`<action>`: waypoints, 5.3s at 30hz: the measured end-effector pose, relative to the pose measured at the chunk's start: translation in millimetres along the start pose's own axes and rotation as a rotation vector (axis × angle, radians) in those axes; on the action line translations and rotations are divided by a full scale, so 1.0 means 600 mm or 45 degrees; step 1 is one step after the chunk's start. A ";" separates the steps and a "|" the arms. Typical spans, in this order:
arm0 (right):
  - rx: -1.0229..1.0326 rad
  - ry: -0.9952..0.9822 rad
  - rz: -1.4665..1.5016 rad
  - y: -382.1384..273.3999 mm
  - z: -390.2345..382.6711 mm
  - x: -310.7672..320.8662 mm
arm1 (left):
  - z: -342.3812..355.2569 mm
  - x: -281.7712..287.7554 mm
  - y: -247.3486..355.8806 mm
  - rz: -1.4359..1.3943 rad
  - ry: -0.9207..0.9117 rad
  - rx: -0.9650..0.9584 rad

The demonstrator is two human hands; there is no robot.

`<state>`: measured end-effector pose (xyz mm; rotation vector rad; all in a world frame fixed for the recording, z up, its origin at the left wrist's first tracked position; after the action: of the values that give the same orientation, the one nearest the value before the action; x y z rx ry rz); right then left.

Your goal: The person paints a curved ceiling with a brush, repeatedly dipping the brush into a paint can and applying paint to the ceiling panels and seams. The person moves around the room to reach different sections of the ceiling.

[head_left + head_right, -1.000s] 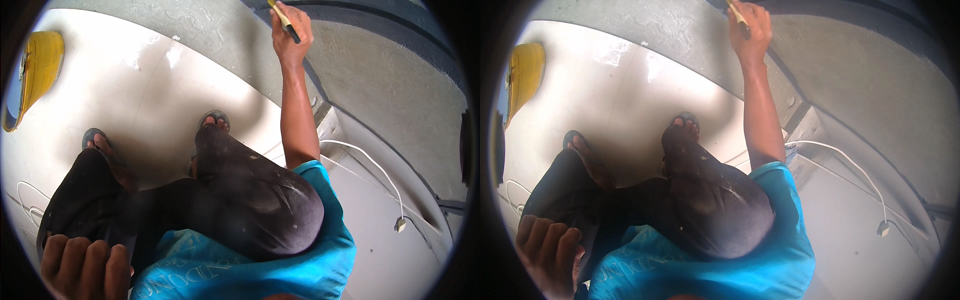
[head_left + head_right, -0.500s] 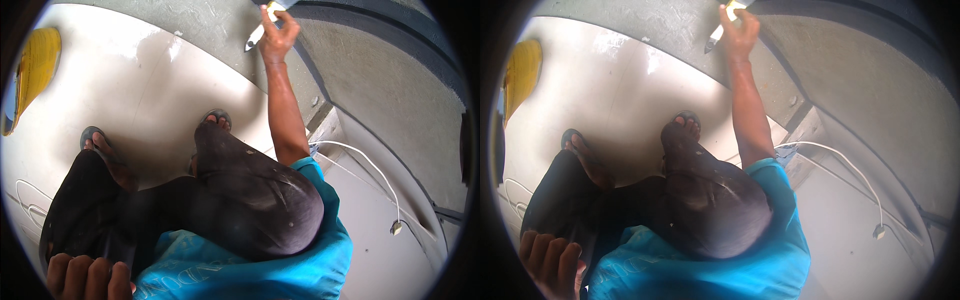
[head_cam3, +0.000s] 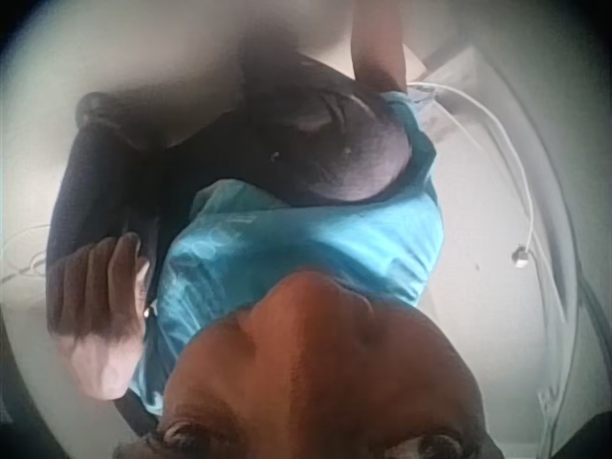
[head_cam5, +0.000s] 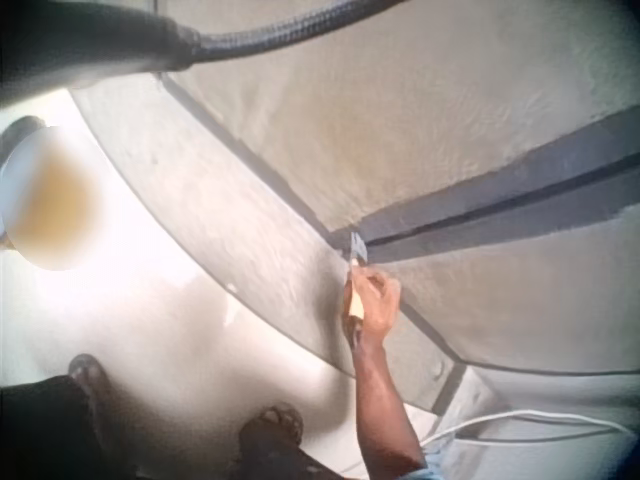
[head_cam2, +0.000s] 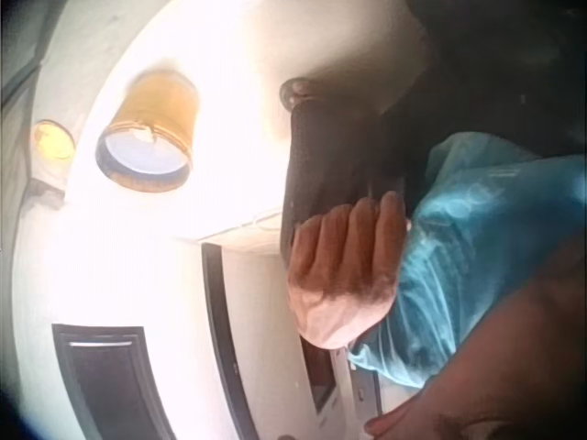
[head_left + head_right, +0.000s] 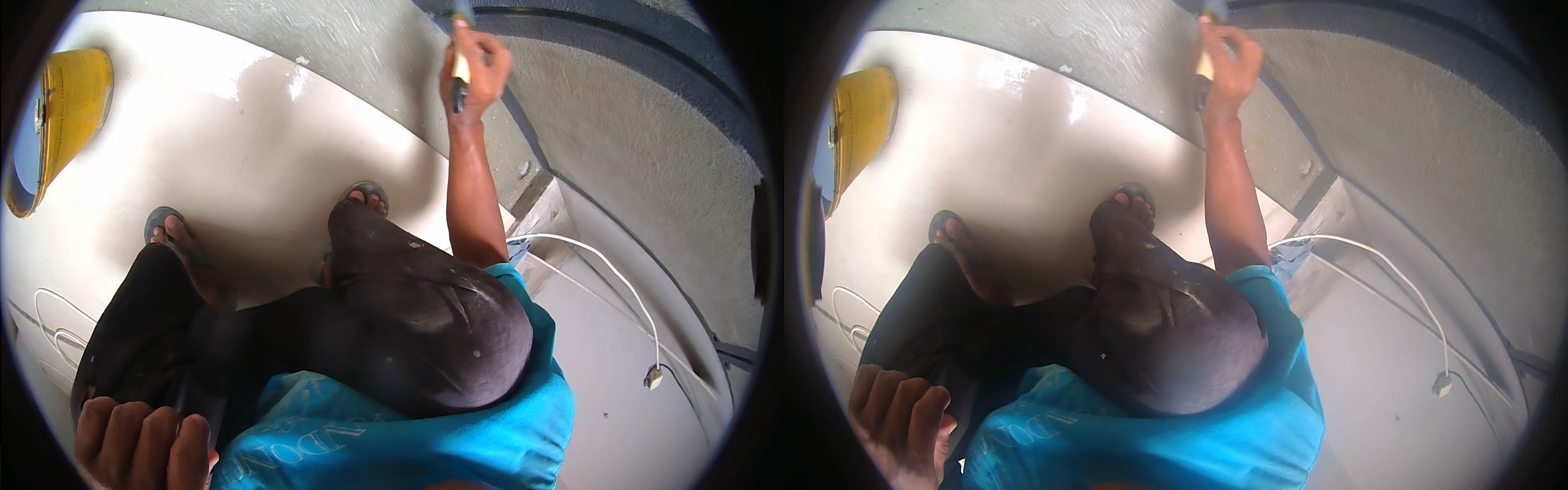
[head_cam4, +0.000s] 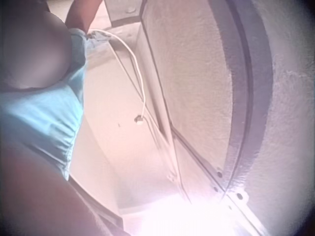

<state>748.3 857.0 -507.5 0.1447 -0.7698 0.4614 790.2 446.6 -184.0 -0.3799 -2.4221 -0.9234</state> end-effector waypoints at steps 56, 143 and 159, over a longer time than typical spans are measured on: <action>-0.018 -0.037 0.932 -0.218 0.461 0.158 | -0.046 -0.091 0.005 0.215 0.268 -0.415; 0.217 0.166 -0.227 0.056 0.551 0.622 | 0.106 0.013 -0.053 0.071 0.385 0.065; 0.702 0.420 -0.884 0.098 0.657 0.715 | 0.120 0.016 -0.069 0.105 0.374 0.042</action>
<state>738.3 943.9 71.6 0.8019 -0.2178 0.0161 738.2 466.1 -246.4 -0.3062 -2.1351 -0.8387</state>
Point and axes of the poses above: each hand's wrist, its own z-axis towards the middle knuckle, its own x-axis out of the back of the hand, y = z × x, the point moved 1 cm from there along z, towards the middle knuckle, and after that the axes turned 7 degrees about x, right-handed, at the moved point
